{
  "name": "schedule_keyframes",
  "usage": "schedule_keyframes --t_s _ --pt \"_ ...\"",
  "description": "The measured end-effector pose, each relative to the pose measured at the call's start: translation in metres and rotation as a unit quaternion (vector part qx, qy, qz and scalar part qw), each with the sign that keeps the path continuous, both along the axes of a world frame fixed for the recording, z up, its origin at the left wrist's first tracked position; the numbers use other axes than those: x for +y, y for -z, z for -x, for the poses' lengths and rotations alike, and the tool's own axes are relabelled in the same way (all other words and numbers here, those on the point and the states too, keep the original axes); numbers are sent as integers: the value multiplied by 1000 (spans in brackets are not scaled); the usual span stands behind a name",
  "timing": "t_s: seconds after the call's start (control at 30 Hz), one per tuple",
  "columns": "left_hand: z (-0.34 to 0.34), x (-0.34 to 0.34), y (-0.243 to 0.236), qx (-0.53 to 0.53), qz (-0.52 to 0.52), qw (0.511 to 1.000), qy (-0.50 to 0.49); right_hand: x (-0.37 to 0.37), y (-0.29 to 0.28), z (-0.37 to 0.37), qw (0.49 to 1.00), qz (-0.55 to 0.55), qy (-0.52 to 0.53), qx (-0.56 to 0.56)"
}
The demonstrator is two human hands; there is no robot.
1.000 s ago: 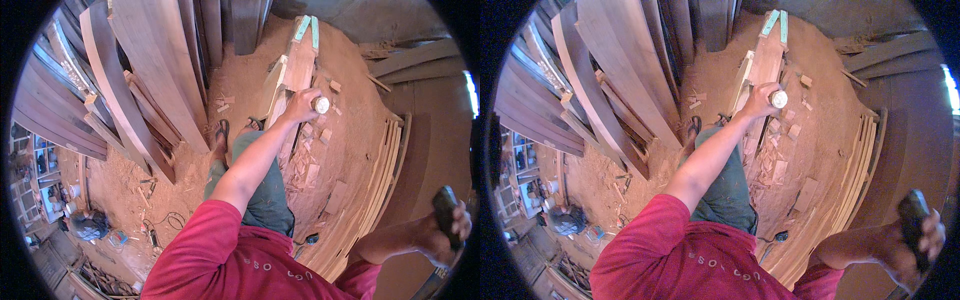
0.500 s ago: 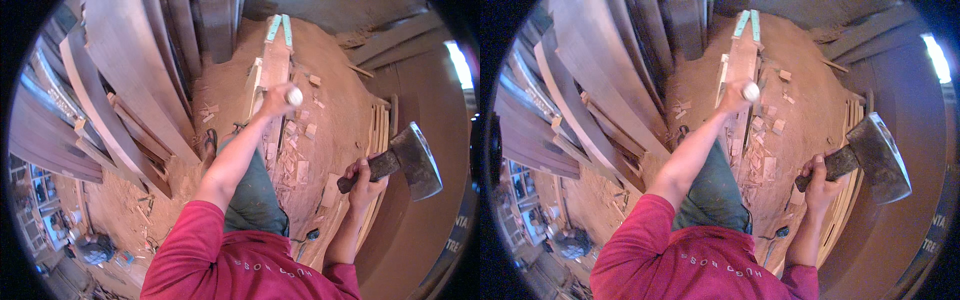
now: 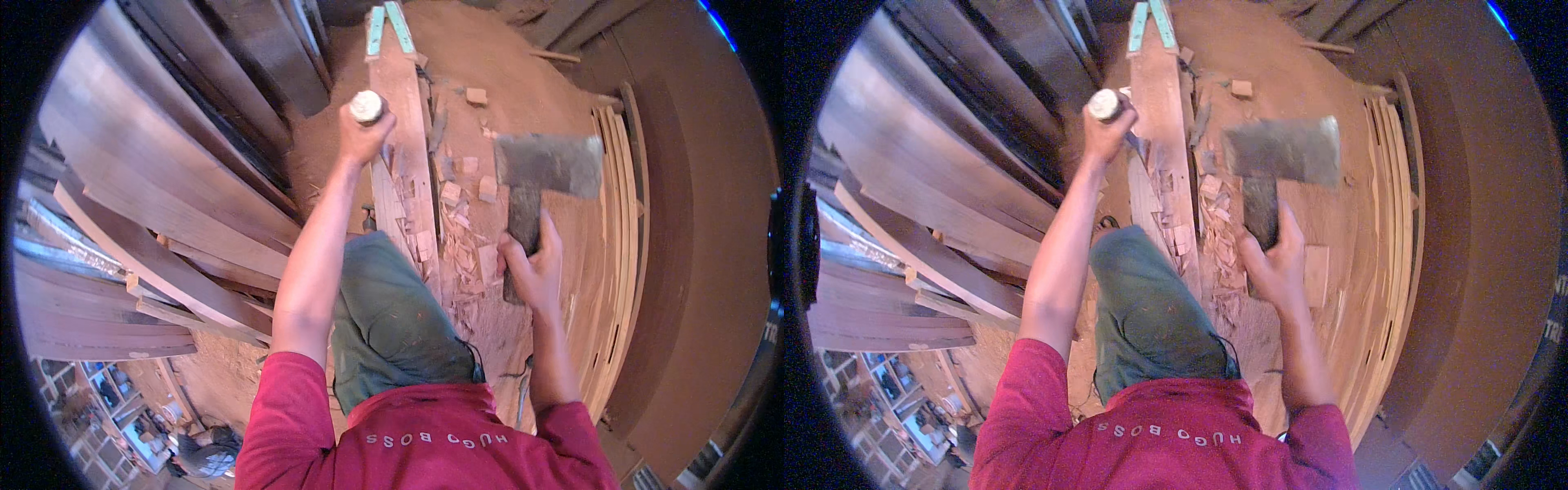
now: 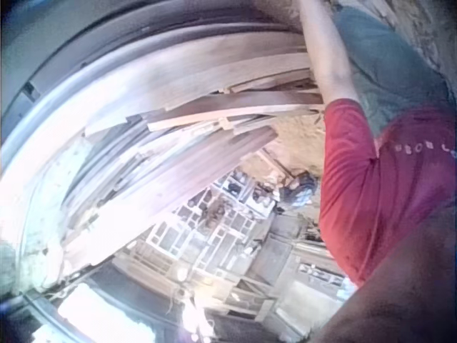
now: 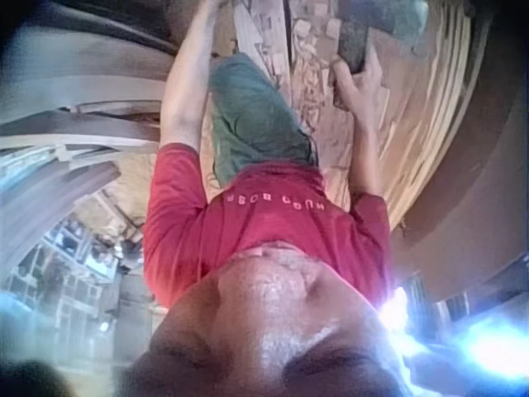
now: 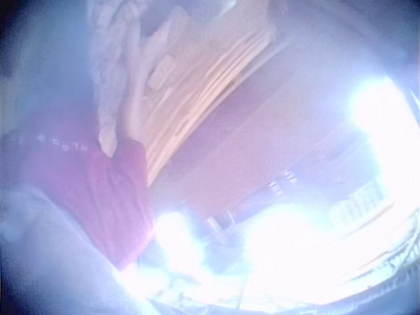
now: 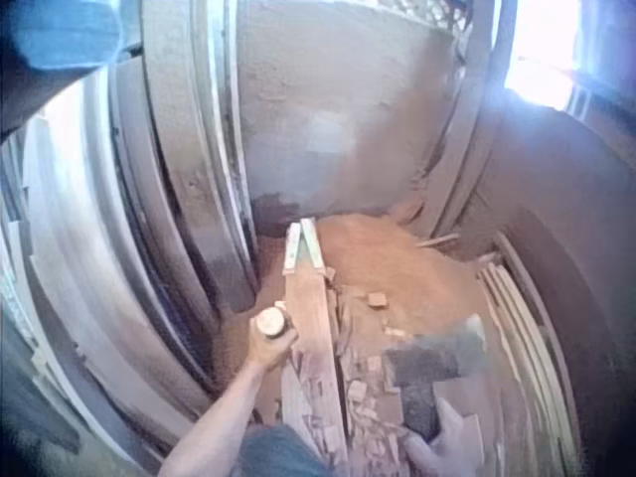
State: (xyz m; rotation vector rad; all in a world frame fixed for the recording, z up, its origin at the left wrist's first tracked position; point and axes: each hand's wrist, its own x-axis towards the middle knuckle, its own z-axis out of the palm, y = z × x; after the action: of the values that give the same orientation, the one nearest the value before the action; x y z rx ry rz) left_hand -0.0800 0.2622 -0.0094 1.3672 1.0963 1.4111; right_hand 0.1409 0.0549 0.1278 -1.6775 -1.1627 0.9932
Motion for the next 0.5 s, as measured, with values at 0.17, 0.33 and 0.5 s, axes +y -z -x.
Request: schedule_keyframes --t_s 0.17,0.33,0.5 --pt "-1 5 -5 29 -19 999 4 35 2 -3 998 28 -48 -21" --pt "-1 8 -3 -1 17 1000 -1 86 -33 5 975 -129 -141 -118" --pt "-4 2 -5 -7 -3 1000 -26 127 -87 42 929 -295 -179 -136"
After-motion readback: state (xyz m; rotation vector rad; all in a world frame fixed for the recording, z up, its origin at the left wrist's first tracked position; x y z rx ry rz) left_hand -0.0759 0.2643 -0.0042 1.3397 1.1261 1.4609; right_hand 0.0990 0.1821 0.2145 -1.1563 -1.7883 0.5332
